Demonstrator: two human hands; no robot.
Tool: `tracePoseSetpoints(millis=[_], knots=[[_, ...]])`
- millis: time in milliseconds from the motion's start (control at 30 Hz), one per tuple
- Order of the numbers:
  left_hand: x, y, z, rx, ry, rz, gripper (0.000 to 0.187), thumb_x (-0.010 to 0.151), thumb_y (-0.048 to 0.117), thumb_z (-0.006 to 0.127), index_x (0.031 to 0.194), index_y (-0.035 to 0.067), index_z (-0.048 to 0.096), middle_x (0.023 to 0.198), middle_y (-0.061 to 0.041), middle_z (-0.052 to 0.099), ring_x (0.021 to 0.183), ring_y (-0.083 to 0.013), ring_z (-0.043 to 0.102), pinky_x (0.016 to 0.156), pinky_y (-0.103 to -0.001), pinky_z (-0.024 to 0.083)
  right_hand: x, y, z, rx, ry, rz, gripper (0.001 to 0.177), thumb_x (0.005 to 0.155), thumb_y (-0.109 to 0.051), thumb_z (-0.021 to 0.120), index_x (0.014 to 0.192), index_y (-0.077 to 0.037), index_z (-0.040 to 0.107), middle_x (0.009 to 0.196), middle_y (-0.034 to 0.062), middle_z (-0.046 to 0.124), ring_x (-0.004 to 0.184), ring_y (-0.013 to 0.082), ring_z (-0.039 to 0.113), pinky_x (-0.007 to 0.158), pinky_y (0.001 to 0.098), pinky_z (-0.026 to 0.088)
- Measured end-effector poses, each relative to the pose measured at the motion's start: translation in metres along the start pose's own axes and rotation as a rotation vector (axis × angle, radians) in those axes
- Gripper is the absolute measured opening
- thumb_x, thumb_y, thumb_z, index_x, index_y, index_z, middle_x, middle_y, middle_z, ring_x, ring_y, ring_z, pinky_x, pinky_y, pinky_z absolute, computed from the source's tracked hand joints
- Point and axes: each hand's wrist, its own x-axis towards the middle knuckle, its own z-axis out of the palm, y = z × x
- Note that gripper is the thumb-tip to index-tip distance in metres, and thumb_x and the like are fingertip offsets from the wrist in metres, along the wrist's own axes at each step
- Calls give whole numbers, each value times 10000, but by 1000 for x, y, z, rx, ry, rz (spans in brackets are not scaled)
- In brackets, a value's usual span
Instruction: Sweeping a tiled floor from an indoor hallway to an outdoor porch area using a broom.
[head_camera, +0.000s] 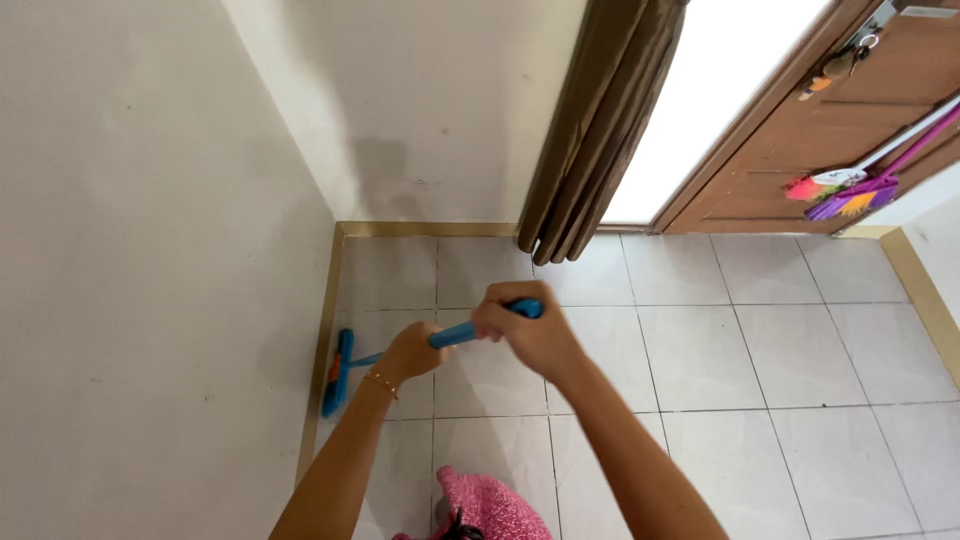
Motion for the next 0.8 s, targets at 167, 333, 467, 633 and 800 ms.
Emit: tracePoseSetpoints(millis=[167,333,467,633,800], knots=[[24,74,0,-159,-128,98,231,862,227,720,745,37,659,563,-91,587,501,-227,554,568,-375,501,-10,-72,-23,-212,28,35,264,808,-112,687,575,-1,627,529,59,589,480,129,523,482,284,409],[37,108,36,-635,-176,134,247,897,245,715,1047,61,646,870,-57,624,796,-187,591,768,-349,516,-27,-123,-24,-392,84,106,275,754,-126,684,525,-4,590,499,86,573,469,131,505,459,314,384],[48,126,72,-1164,-189,104,434,921,261,713,1283,65,575,1227,-59,626,1142,-154,590,1000,-325,505,-23,-111,-6,-568,67,272,241,739,-237,685,655,-13,652,601,149,610,564,234,581,567,389,494],[35,186,29,-1488,-198,126,371,951,212,728,1229,20,577,1188,-79,657,1121,-163,631,1027,-345,532,-18,-67,4,-721,23,214,240,695,-277,677,801,-69,732,728,172,698,690,331,705,701,419,569],[17,237,-40,-862,-283,-89,287,936,245,693,1072,-2,641,985,-151,649,898,-251,611,872,-362,538,-13,-73,-3,-814,-150,86,219,719,-273,670,733,-61,725,719,152,701,659,319,680,671,426,541]])
